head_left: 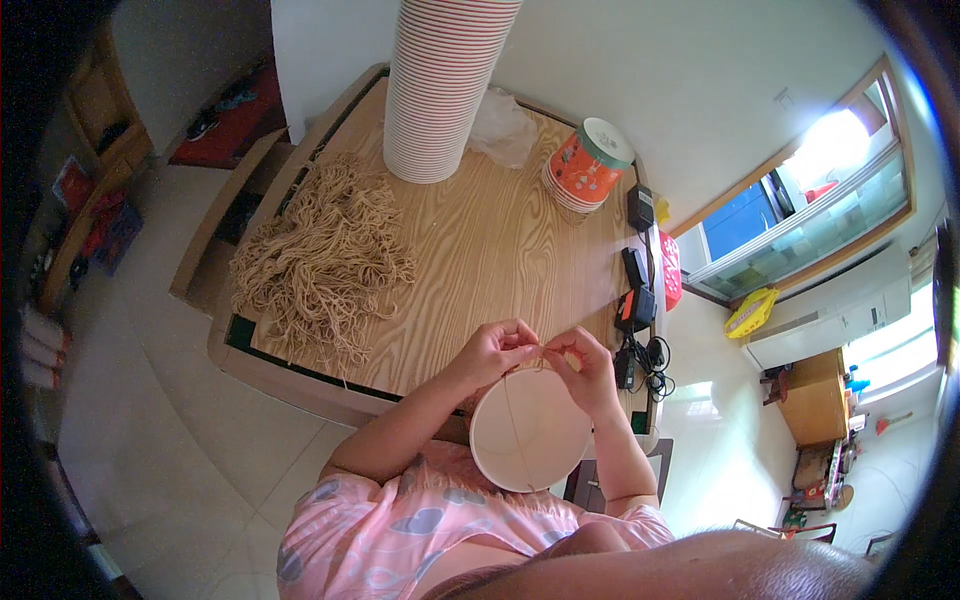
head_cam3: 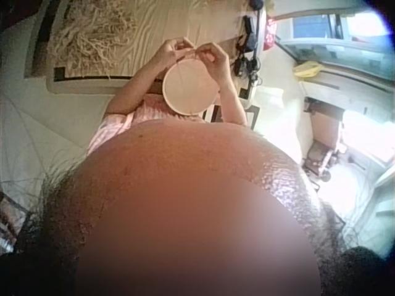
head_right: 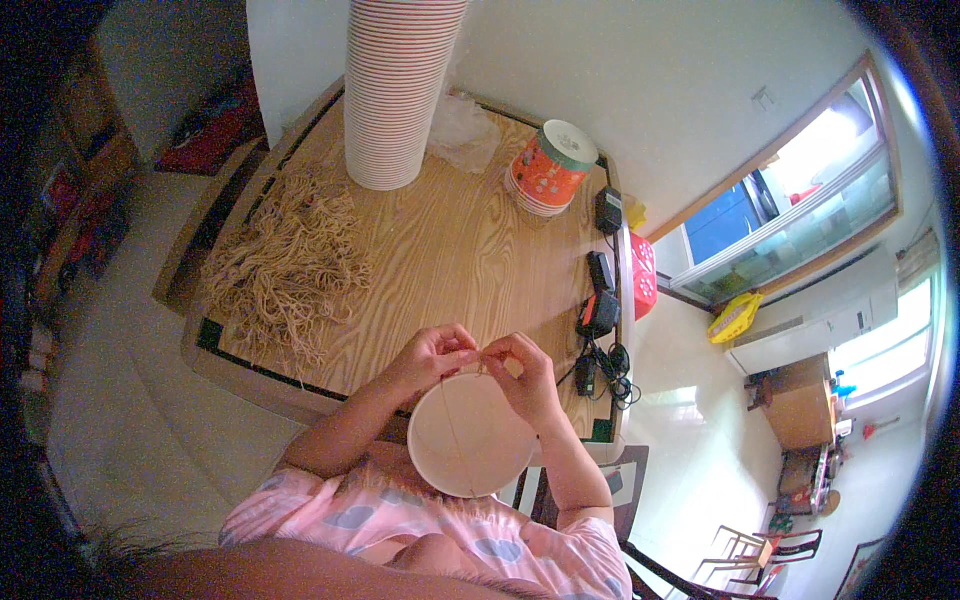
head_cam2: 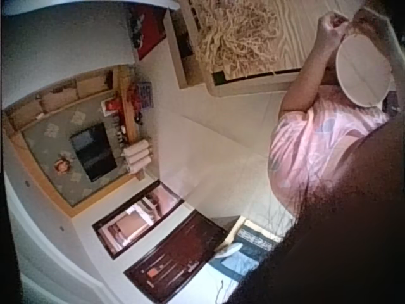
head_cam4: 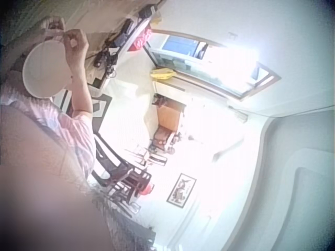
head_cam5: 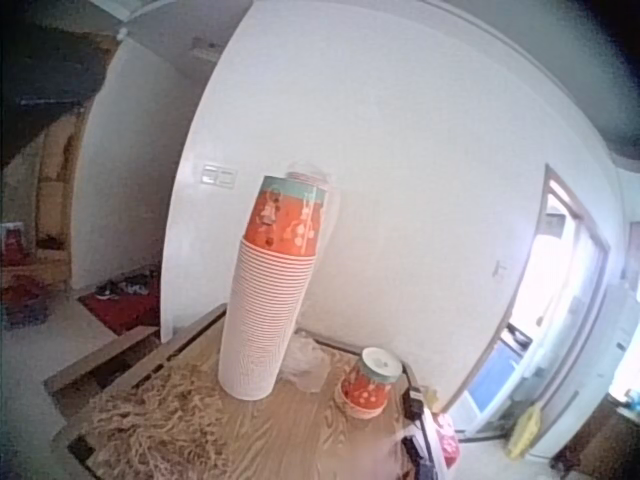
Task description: Attaching strings to paper bowls to create handles for packaging.
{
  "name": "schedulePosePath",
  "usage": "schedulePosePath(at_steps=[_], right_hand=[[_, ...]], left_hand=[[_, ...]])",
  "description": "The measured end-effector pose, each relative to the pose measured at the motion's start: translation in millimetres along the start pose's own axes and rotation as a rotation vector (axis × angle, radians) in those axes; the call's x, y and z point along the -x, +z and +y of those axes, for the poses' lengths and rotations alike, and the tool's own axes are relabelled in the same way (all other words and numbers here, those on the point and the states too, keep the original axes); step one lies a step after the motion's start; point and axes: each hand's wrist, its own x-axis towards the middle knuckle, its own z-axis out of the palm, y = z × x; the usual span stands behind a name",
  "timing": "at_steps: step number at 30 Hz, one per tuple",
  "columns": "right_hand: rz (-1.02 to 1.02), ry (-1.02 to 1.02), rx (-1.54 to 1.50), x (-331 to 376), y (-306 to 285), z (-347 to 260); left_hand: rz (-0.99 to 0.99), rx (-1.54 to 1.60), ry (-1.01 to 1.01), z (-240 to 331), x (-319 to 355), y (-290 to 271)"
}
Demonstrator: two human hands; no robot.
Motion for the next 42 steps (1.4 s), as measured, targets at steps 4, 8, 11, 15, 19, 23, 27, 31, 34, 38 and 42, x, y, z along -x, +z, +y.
schedulePosePath(at_steps=[4, 8, 11, 15, 19, 23, 27, 31, 34, 38, 42], right_hand=[[-0.045, 0.083, -0.220, -1, 0, 7], [-0.070, 0.128, -0.298, -1, 0, 6], [-0.067, 0.099, -0.232, 0, 1, 9], [-0.028, 0.183, -0.161, 0, 3, 9], [-0.060, 0.223, -0.104, 0, 3, 3], [-0.066, 0.147, -0.095, 0, 4, 5], [-0.039, 0.183, -0.088, -1, 4, 1], [0.002, 0.188, -0.101, 0, 5, -1], [-0.016, 0.199, -0.113, 1, 4, 0], [-0.036, 0.211, -0.115, 1, 5, -2], [-0.045, 0.171, -0.141, 2, 4, 4]], left_hand=[[-0.046, 0.017, -0.028, 3, -2, -1], [-0.058, 0.057, -0.013, -5, -5, -3], [-0.005, 0.049, 0.060, -9, -4, 1], [0.050, -0.103, 0.197, -20, -5, 1], [0.087, -0.351, 0.292, -10, 1, 4], [0.100, -0.404, 0.281, -6, 4, 6], [0.085, -0.367, 0.274, -12, 4, 1], [0.046, -0.282, 0.261, -14, 5, 0], [0.013, -0.175, 0.238, -17, 2, -2], [0.003, -0.073, 0.202, -18, 1, -3], [0.012, -0.198, 0.137, -5, 6, 0]])
